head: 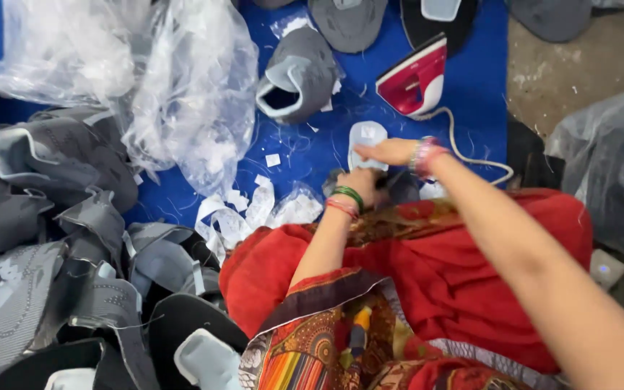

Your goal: Ironing and bonding white lining pieces to grey shoe upper components.

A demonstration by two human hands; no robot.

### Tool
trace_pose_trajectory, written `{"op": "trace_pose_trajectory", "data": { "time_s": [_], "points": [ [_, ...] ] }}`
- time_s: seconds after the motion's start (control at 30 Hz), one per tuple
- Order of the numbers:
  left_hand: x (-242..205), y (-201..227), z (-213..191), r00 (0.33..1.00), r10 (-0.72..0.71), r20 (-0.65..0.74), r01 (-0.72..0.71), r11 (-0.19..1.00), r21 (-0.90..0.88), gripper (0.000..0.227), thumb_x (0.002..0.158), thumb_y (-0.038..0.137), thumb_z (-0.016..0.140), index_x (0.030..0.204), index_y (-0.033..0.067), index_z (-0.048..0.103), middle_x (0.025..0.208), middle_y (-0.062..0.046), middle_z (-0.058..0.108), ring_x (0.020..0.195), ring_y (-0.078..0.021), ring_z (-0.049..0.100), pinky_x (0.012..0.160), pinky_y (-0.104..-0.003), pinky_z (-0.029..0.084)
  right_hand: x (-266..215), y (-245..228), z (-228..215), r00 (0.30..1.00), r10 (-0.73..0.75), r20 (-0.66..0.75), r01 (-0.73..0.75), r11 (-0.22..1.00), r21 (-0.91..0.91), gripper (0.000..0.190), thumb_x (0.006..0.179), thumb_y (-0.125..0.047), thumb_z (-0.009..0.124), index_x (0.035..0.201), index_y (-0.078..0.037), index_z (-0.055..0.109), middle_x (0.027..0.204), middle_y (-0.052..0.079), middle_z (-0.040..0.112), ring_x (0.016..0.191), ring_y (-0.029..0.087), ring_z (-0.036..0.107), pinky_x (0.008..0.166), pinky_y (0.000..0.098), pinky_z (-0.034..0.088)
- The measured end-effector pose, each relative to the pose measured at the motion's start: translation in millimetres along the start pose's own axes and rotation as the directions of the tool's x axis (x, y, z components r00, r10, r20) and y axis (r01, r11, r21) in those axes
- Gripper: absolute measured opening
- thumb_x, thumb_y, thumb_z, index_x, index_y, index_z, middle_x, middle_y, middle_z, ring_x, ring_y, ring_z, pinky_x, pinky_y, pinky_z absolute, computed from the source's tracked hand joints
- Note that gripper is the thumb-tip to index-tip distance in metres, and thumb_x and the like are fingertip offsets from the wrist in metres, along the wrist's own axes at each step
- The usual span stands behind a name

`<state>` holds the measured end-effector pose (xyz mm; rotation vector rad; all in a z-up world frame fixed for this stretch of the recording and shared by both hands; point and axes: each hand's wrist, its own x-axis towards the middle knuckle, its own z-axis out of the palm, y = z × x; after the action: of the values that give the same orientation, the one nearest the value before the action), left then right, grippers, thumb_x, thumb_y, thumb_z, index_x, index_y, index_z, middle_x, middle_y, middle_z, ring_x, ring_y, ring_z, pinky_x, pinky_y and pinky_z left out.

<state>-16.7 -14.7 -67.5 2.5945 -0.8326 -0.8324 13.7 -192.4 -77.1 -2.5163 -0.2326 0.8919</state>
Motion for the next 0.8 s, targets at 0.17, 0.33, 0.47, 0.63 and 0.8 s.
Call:
{"op": "trace_pose_trajectory", "data": {
  "time_s": [0.17, 0.33, 0.47, 0.63, 0.8],
  "points": [
    [-31, -35, -89, 0.947, 0.115, -0.299, -0.234, 0.884, -0.404, 0.044, 0.093, 0.051, 0.069, 0.1, 0.0092, 0.081, 0.09, -0.017, 0.079, 0.083, -0.0294, 0.079, 0.075, -0.038, 0.06, -90, -73, -68, 0.939, -0.312, -0.144, 0.3, 0.949, -0.101, 0.064, 0.075, -0.05, 0.076, 0.114, -0.001, 0.065, 0.097, 0.02, 0.075, 0.089, 0.034, 0.07, 0.075, 0.0444, 0.056],
    [-17, -72, -111, 0.606, -0.211, -0.767, -0.327, 0.813, -0.482, 0.033, 0.095, 0.032, 0.067, 0.119, 0.0105, 0.072, 0.11, -0.013, 0.076, 0.09, -0.0357, 0.072, 0.071, -0.042, 0.057, -121, -53, -224, 0.735, -0.286, -0.615, -0.199, 0.776, -0.599, 0.045, 0.103, -0.05, 0.065, 0.106, -0.007, 0.077, 0.089, 0.018, 0.075, 0.078, 0.032, 0.07, 0.069, 0.0457, 0.056],
    [32, -107, -60, 0.335, 0.002, -0.942, 0.004, 1.0, 0.004, 0.044, 0.077, 0.026, 0.067, 0.118, 0.0113, 0.071, 0.12, -0.013, 0.071, 0.084, -0.035, 0.073, 0.064, -0.044, 0.056, -149, -78, -260, 0.596, -0.254, -0.762, 0.067, 0.961, -0.267, 0.04, 0.104, -0.042, 0.058, 0.104, -0.006, 0.075, 0.09, 0.014, 0.075, 0.081, 0.026, 0.071, 0.073, 0.0402, 0.058],
    [20, -84, -97, 0.484, -0.199, -0.852, 0.254, 0.964, -0.081, 0.027, 0.091, 0.041, 0.074, 0.105, 0.0178, 0.073, 0.102, -0.01, 0.072, 0.075, -0.036, 0.07, 0.063, -0.048, 0.054, -162, -52, -244, 0.44, -0.098, -0.893, 0.775, 0.544, 0.322, 0.015, 0.104, -0.007, 0.07, 0.116, -0.002, 0.064, 0.105, 0.008, 0.072, 0.1, 0.019, 0.074, 0.087, 0.0352, 0.064],
    [-118, 20, -212, 0.539, -0.207, -0.817, 0.11, 0.978, -0.175, 0.04, 0.077, 0.055, 0.083, 0.085, 0.0157, 0.079, 0.071, -0.011, 0.072, 0.065, -0.0348, 0.07, 0.058, -0.044, 0.053, -146, -83, -145, 0.54, -0.488, -0.685, 0.372, 0.869, -0.325, 0.097, 0.065, -0.035, 0.092, 0.146, 0.0, 0.051, 0.144, 0.021, 0.058, 0.13, 0.032, 0.056, 0.107, 0.0414, 0.046]
  ]
}}
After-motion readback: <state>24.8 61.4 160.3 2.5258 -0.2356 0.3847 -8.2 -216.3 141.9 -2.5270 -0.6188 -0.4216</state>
